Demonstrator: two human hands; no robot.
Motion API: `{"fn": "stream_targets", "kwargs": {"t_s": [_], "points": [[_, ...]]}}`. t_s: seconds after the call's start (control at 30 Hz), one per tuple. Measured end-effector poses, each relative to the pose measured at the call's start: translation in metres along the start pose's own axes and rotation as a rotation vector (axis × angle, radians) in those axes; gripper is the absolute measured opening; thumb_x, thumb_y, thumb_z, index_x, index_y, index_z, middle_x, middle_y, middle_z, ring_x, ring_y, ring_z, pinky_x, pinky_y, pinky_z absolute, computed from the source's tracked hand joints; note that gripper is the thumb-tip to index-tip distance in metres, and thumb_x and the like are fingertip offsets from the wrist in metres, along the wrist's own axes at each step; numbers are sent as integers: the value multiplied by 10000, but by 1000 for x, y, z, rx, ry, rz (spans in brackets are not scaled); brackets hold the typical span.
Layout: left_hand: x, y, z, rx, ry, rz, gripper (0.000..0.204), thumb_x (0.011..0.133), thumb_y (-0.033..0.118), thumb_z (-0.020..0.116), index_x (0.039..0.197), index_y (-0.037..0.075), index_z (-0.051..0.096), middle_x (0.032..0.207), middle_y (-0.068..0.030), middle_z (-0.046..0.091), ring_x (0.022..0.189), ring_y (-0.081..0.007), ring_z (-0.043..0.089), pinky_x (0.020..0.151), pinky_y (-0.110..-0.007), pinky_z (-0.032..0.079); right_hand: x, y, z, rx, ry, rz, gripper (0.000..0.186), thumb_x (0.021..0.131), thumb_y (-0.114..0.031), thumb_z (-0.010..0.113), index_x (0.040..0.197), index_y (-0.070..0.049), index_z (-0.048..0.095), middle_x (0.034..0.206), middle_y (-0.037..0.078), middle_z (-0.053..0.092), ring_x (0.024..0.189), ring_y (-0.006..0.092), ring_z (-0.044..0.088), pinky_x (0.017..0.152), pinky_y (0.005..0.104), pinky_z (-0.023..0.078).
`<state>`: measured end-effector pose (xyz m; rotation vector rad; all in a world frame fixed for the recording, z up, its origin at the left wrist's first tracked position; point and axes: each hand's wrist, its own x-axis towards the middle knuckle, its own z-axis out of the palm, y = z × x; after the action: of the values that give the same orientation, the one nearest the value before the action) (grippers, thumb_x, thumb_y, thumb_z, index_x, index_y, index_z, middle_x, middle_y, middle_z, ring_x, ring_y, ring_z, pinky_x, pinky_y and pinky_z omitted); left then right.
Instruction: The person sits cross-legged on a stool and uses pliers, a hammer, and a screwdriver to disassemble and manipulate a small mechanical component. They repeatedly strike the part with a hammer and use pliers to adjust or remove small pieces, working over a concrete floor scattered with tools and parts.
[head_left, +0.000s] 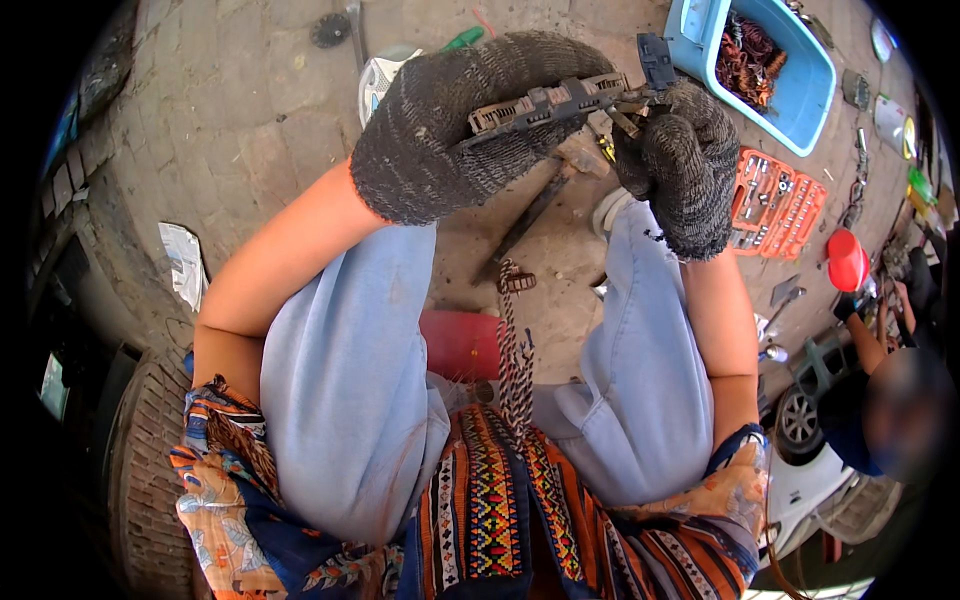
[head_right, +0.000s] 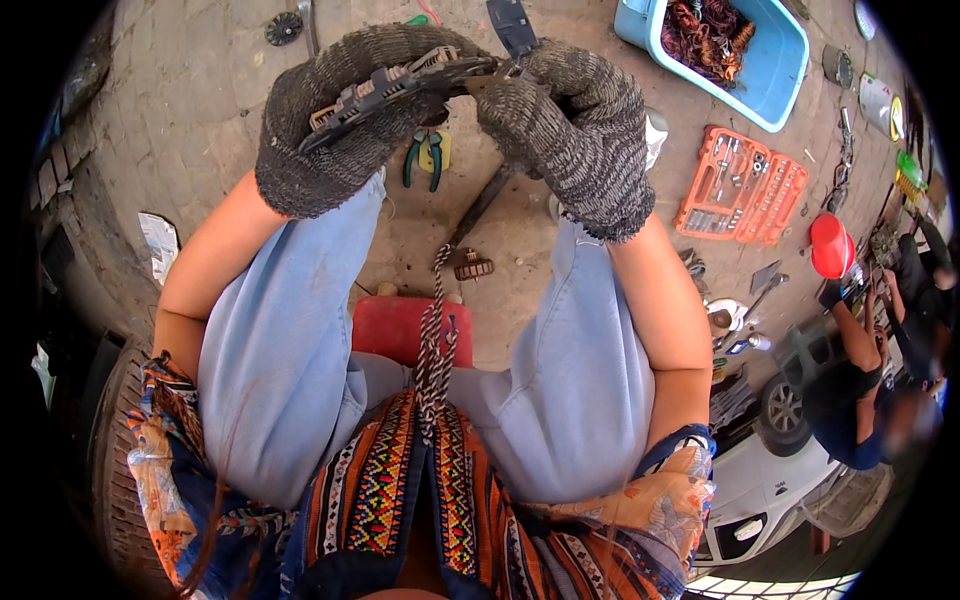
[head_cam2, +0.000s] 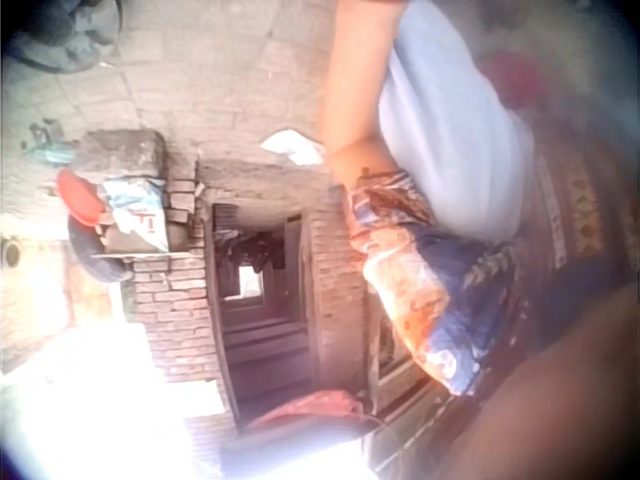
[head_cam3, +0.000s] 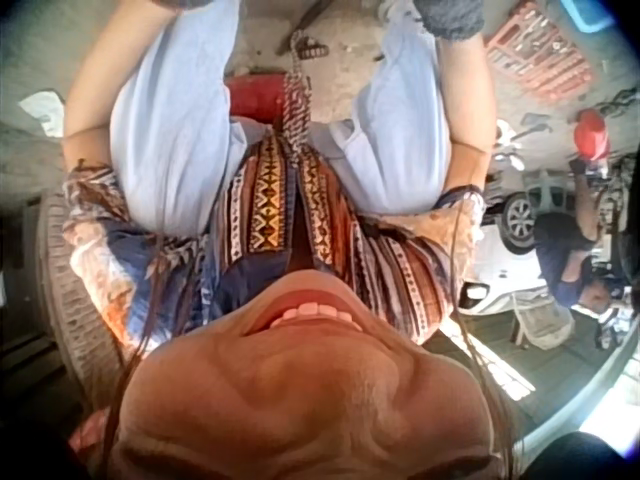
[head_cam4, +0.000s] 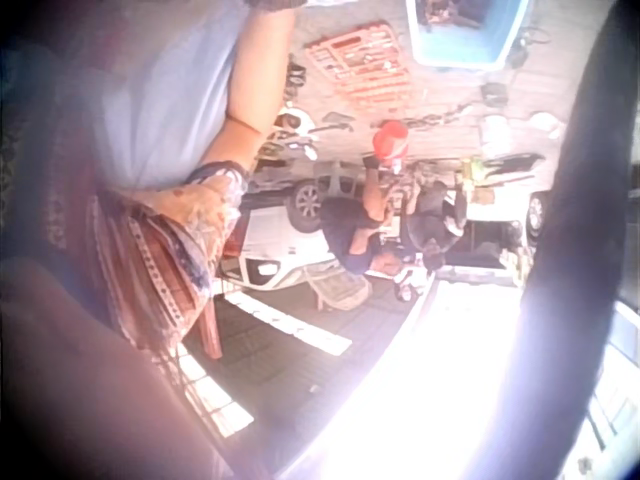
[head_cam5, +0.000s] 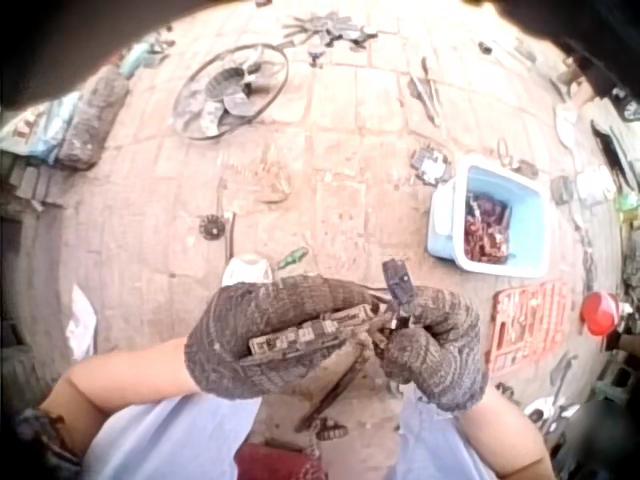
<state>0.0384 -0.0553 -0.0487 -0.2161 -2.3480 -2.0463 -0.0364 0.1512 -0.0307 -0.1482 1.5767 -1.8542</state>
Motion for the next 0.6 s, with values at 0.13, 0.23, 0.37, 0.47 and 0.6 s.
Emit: {"fn": "stream_targets", "kwargs": {"t_s": [0.13,0.23,0.37,0.47,0.6], "points": [[3,19,-2,-126,-43,-259,336,848,98,607,1177,43,567,1115,-97,622,952,-207,625,835,-309,499,-4,2,3,-91,64,-188,249,694,-107,799,853,-11,633,780,40,642,688,89,604,595,222,510],[7,22,-3,-213,-128,-319,365,856,106,600,1211,44,545,1109,-94,621,942,-181,621,815,-313,516,-10,0,-4,-358,64,-222,358,604,-145,864,848,-17,635,787,21,641,685,77,593,600,222,507],[1,28,0,-323,-135,-516,314,847,160,590,1159,132,604,1184,-59,592,1051,-220,576,919,-342,449,-8,-7,1,-579,-41,-447,370,599,-241,855,851,-50,664,778,29,668,653,105,628,572,233,498],[-5,19,7,196,-156,-162,290,860,168,584,1144,120,610,1174,-72,596,1052,-225,575,911,-333,455,-2,-28,7,-1013,-198,-568,367,611,-326,820,859,-91,688,776,41,671,629,159,640,550,248,488],[-6,8,14,187,7,-113,298,840,132,623,1130,69,603,1132,-95,612,1021,-225,593,894,-329,471,-7,-43,21,-1374,-207,-293,468,626,-337,809,989,-89,651,817,58,658,702,192,649,616,274,508]]}}
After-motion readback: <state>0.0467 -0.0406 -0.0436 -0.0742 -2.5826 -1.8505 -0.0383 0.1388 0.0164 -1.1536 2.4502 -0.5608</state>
